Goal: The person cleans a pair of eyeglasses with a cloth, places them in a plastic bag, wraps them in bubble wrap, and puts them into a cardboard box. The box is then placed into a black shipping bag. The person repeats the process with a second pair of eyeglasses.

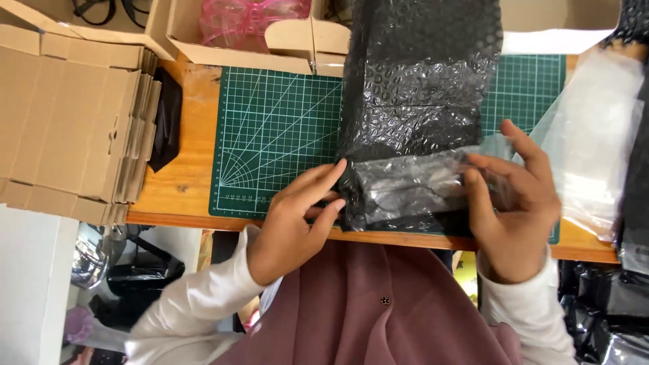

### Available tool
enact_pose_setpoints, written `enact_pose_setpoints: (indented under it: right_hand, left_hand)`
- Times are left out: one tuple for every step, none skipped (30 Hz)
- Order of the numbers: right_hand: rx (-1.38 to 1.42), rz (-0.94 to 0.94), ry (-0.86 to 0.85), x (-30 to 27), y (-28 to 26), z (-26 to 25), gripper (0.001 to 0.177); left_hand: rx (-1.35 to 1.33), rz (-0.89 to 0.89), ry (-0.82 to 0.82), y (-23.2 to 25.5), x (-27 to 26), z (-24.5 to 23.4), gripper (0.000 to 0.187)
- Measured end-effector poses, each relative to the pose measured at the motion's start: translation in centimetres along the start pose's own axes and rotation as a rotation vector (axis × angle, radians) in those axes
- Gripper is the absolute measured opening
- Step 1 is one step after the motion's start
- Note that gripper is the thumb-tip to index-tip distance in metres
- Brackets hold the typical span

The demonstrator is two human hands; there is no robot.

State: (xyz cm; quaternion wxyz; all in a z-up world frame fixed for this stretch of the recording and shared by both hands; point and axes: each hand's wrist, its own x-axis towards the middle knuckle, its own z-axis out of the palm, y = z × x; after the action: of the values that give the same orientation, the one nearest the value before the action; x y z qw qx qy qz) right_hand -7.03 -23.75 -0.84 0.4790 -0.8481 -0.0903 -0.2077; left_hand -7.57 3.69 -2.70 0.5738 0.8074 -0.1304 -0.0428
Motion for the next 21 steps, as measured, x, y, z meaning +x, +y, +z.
enact_pose_setpoints:
  right_hand:
    - [-0.002,-0.021,-0.024,-0.2,-0.2,-0.3,0.017]
    - [-0.005,-0.012,-0.023,-0.6,0.0,-0.4,0.017]
    - [-0.004,0.018,0.034,-1.0,0.1,-0.6,0.014]
    - [-0.005,0.048,0.092,-1.5,0.3,-0.8,0.012]
    - [-0.010,0.055,0.095,-1.7,0.4,-0.3,0.012]
    - [0.008,0.111,0.173,-1.9,0.5,0.2,0.010]
    - [0.026,0.166,0.251,-2.0,0.6,0.7,0.010]
    - [0.024,0.167,0.260,-2.1,0.8,1.0,0.010]
    - [-0.020,0.112,0.215,-2.2,1.0,1.3,0.012]
    - [-0.061,0.054,0.166,-2.2,1.2,1.6,0.014]
    - [-0.061,0.053,0.171,-1.8,0.5,1.8,0.014]
    - [-0.119,-0.049,0.129,-1.6,-0.2,1.8,0.010]
    - [-0.177,-0.150,0.085,-1.3,-1.0,1.9,0.010]
    - [-0.180,-0.147,0.086,-1.6,-1.1,1.9,0.010]
    - [-0.238,-0.162,0.063,-1.8,-1.1,2.0,0.008]
    - [-0.296,-0.177,0.039,-2.1,-1.2,2.0,0.006]
    - [-0.300,-0.173,0.039,-2.4,-0.8,2.0,0.006]
    - [-0.355,-0.245,0.013,-2.5,-0.3,2.0,0.008]
    - [-0.410,-0.317,-0.013,-2.7,0.2,2.1,0.011]
    - [-0.410,-0.316,-0.014,-2.4,0.2,1.8,0.011]
    - [-0.492,-0.368,-0.056,-2.2,0.2,1.6,0.013]
  left_hand:
    - [0.140,0.155,0.016,0.1,-0.3,-0.5,0.046]
    - [0.137,0.151,0.008,0.0,-0.5,-1.0,0.046]
    - [0.218,0.235,0.023,0.0,-0.7,-1.4,0.049]
    - [0.296,0.320,0.037,0.0,-1.0,-1.8,0.054]
    - [0.292,0.319,0.029,-0.1,-0.8,-2.0,0.054]
    - [0.356,0.400,0.000,-0.2,-0.6,-2.3,0.060]
    - [0.419,0.481,-0.029,-0.3,-0.3,-2.6,0.066]
    - [0.418,0.488,-0.035,-0.2,-0.3,-2.5,0.066]
    - [0.415,0.493,-0.100,0.0,-0.2,-2.5,0.071]
    - [0.415,0.495,-0.161,0.1,-0.2,-2.5,0.076]
    - [0.416,0.501,-0.163,0.1,-0.1,-2.5,0.076]
    - [0.428,0.504,-0.211,0.0,-0.2,-2.4,0.067]
    - [0.440,0.508,-0.260,0.0,-0.2,-2.4,0.062]
    - [0.437,0.509,-0.263,-0.5,0.0,-2.3,0.062]
    - [0.509,0.542,-0.278,-0.9,0.1,-2.1,0.055]
    - [0.581,0.575,-0.293,-1.3,0.3,-2.0,0.055]
    - [0.577,0.577,-0.296,-1.5,0.3,-2.1,0.055]
    - [0.554,0.581,-0.284,-1.6,0.3,-2.3,0.054]
    - [0.532,0.585,-0.271,-1.7,0.4,-2.5,0.053]
    - [0.531,0.585,-0.271,-1.9,0.4,-2.4,0.053]
    - [0.519,0.597,-0.254,-2.0,0.4,-2.3,0.052]
